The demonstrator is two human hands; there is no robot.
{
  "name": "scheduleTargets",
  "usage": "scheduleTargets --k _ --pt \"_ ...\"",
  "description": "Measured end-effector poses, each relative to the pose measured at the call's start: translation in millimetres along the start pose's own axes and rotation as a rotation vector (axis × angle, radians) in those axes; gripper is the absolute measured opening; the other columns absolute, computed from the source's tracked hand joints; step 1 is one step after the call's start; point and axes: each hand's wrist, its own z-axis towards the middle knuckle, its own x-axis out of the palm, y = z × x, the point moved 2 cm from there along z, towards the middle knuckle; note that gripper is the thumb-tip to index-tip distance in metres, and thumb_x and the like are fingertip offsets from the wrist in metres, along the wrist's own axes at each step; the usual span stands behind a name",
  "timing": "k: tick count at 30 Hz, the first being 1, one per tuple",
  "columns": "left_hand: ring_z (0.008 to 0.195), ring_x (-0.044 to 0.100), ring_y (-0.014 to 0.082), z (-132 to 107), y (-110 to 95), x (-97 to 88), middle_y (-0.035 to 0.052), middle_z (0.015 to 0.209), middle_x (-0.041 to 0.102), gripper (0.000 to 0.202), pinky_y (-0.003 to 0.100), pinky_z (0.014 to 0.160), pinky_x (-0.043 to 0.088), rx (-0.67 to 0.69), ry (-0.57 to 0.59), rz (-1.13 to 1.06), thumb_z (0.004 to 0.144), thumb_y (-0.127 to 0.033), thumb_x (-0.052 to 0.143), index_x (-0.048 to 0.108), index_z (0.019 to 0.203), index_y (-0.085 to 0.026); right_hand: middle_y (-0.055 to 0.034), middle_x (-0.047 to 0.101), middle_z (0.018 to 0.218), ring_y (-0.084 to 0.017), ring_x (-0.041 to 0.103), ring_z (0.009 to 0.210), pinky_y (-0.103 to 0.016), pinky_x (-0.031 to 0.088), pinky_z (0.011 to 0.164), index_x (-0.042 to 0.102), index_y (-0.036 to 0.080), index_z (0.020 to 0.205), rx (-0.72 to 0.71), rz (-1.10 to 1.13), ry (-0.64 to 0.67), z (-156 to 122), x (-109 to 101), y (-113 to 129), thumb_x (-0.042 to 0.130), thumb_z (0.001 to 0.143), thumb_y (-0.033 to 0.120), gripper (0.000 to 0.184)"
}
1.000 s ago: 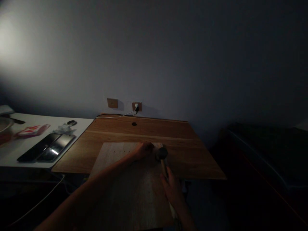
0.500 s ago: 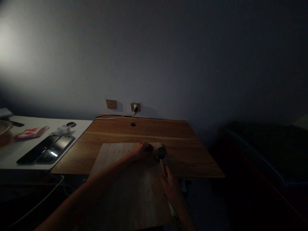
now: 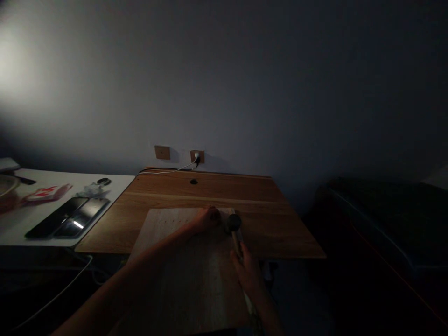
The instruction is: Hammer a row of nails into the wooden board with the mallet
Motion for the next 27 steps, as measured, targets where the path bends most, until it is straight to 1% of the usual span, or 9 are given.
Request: scheduleTargets --k 2,5,8,10,12,16,18,21,27 --pt "0.088 0.063 0.0201 0.0 -0.6 -1.0 0.0074 0.097 0.070 0.017 0.027 0.079 0.048 0.005 0.015 -0.003 0.076 -0.021 0.074 0.075 0.091 -0.015 -0.0155 0.075 0.111 -0.034 0.068 0.111 -0.043 0.053 0.094 0.070 0.016 0.120 -0.001 0.033 0.013 0.9 1.6 -1.5 0.053 0.079 0.065 0.066" --pt "0.088 0.064 0.0204 -1.1 -2.4 -3.7 0.0072 0.096 0.072 0.018 0.027 0.078 0.048 0.000 0.027 -0.006 0.076 -0.021 0.074 0.076 0.092 -0.015 -0.0192 0.071 0.125 -0.037 0.062 0.122 -0.047 0.046 0.106 0.069 0.015 0.120 0.020 0.042 -0.006 2.6 3.3 -5.1 0.054 0.075 0.073 0.075" --pt "0.088 0.066 0.0209 -3.0 -4.9 -6.0 0.0072 0.097 0.073 0.021 0.027 0.079 0.049 -0.010 0.034 0.003 0.075 -0.021 0.072 0.077 0.094 -0.015 -0.0206 0.069 0.128 -0.038 0.060 0.125 -0.049 0.043 0.109 0.069 0.015 0.121 0.055 0.042 -0.005 4.3 4.5 -8.6 0.055 0.071 0.077 0.081" --pt "0.088 0.066 0.0209 -4.3 -6.7 -7.2 0.0068 0.098 0.073 0.023 0.027 0.079 0.049 -0.014 0.041 0.000 0.075 -0.020 0.071 0.077 0.097 -0.016 -0.0209 0.069 0.128 -0.038 0.059 0.126 -0.049 0.044 0.108 0.069 0.013 0.121 0.058 0.051 -0.006 4.9 4.4 -9.5 0.056 0.070 0.076 0.082" --pt "0.088 0.067 0.0206 -5.6 -8.4 -8.3 0.0065 0.098 0.074 0.024 0.027 0.078 0.050 -0.021 0.047 -0.005 0.075 -0.020 0.070 0.077 0.098 -0.016 -0.0207 0.070 0.124 -0.038 0.062 0.122 -0.048 0.047 0.104 0.068 0.012 0.121 0.064 0.058 -0.007 4.7 3.5 -9.5 0.057 0.070 0.072 0.080" --pt "0.087 0.067 0.0210 -6.8 -11.7 -10.9 0.0068 0.097 0.074 0.024 0.028 0.079 0.050 -0.031 0.047 0.006 0.076 -0.019 0.069 0.078 0.097 -0.015 -0.0130 0.075 0.098 -0.032 0.069 0.100 -0.040 0.056 0.082 0.069 0.015 0.120 0.080 0.075 0.010 3.3 1.1 -7.1 0.059 0.075 0.064 0.067" --pt "0.088 0.067 0.0215 -6.6 -12.5 -11.5 0.0075 0.098 0.074 0.022 0.028 0.080 0.050 -0.034 0.044 0.016 0.076 -0.020 0.070 0.077 0.096 -0.015 -0.0105 0.074 0.092 -0.030 0.070 0.094 -0.037 0.055 0.076 0.069 0.017 0.119 0.070 0.084 0.020 3.0 -0.3 -4.5 0.060 0.076 0.060 0.062" --pt "0.089 0.066 0.0216 -5.7 -12.6 -11.2 0.0081 0.099 0.073 0.020 0.028 0.080 0.049 -0.054 0.050 0.037 0.077 -0.022 0.070 0.077 0.095 -0.015 -0.0096 0.073 0.091 -0.028 0.069 0.090 -0.035 0.054 0.074 0.070 0.017 0.118 0.066 0.087 0.034 3.3 -1.9 -0.9 0.062 0.076 0.058 0.059" --pt "0.087 0.066 0.0208 -5.9 -11.7 -9.5 0.0069 0.096 0.073 0.017 0.028 0.079 0.049 -0.064 0.044 0.062 0.078 -0.025 0.070 0.076 0.092 -0.017 -0.0033 0.066 0.072 -0.022 0.064 0.067 -0.030 0.048 0.059 0.069 0.016 0.116 0.141 0.115 0.106 7.0 -3.0 2.6 0.059 0.078 0.061 0.060"
